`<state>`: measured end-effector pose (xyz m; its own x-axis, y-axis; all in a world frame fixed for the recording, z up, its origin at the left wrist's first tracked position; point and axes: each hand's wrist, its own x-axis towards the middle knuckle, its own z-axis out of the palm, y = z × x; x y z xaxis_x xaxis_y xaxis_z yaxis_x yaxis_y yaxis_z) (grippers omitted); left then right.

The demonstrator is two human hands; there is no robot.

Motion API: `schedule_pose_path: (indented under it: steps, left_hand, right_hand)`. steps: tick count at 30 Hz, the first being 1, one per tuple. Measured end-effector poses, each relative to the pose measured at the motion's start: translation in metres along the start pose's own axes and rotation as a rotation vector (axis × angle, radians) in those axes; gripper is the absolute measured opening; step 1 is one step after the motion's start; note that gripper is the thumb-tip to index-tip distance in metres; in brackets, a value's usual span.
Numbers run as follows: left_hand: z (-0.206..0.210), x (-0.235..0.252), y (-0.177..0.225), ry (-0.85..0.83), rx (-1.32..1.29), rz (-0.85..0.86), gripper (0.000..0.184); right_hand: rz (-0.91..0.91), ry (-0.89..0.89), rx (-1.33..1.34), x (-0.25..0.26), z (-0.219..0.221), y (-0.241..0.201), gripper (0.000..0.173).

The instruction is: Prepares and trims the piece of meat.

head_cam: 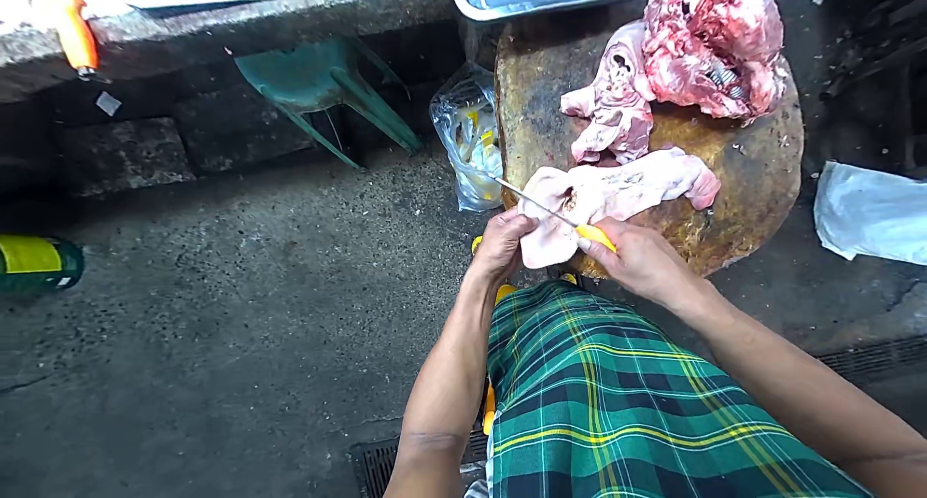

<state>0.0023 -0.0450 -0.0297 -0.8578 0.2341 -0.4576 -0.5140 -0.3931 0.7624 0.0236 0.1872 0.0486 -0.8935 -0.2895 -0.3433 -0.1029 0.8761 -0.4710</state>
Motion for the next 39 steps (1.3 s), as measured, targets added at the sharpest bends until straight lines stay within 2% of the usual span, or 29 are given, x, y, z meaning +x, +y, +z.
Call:
schedule_pose_path:
  steps: [3, 6, 12, 15, 17, 19, 21, 23, 25, 27, 31, 35, 39]
  left_hand:
    - [-0.001, -0.001, -0.006, -0.113, -0.193, -0.041, 0.022]
    - [0.001, -0.003, -0.009, -0.152, -0.184, -0.054, 0.027]
    - [-0.002, -0.001, -0.012, -0.147, -0.113, -0.019, 0.027]
    - [-0.005, 0.0, -0.016, -0.068, 0.094, -0.008, 0.024]
    - [-0.005, -0.002, -0.011, -0.023, 0.254, 0.019, 0.032]
    - [-0.005, -0.004, -0.005, 0.0, 0.375, 0.032, 0.041]
    - [-0.003, -0.004, 0.0, 0.062, 0.461, 0.055, 0.036]
    - [0.0, -0.006, 0.001, 0.159, 0.543, 0.098, 0.027]
    - [0.005, -0.007, 0.0, 0.273, 0.661, 0.159, 0.028]
    - [0.01, -0.009, -0.006, 0.383, 0.793, 0.277, 0.029]
    - [0.021, -0.012, -0.02, 0.558, 0.962, 0.544, 0.015]
    - [0.025, -0.01, -0.026, 0.613, 1.027, 0.671, 0.01]
    - [0.022, -0.007, -0.031, 0.623, 1.065, 0.756, 0.008]
  right_hand:
    - [0.079, 0.036, -0.085, 0.007, 0.006, 0.001, 0.044]
    - [0.238, 0.032, -0.049, 0.011, -0.005, 0.006, 0.048]
    - [0.059, 0.017, -0.047, 0.001, 0.0, 0.001, 0.042]
    - [0.209, 0.014, -0.082, 0.009, -0.005, 0.009, 0.047]
    - [0.281, 0.014, -0.021, 0.009, -0.017, 0.015, 0.048]
    - [0.297, 0.045, 0.022, 0.001, -0.02, 0.022, 0.05]
    - [0.273, 0.052, 0.029, -0.002, -0.022, 0.02, 0.05]
    - [0.217, 0.044, 0.026, -0.006, -0.02, 0.012, 0.047]
    - [0.156, 0.037, -0.007, -0.008, -0.017, 0.001, 0.048]
    - [0.098, 0.049, -0.066, -0.012, -0.014, -0.01, 0.047]
    - [0.035, 0.015, -0.197, -0.02, -0.015, -0.026, 0.048]
    - [-0.017, 0.015, -0.263, -0.023, -0.018, -0.028, 0.051]
    - [0.006, 0.018, -0.28, -0.021, -0.022, -0.023, 0.047]
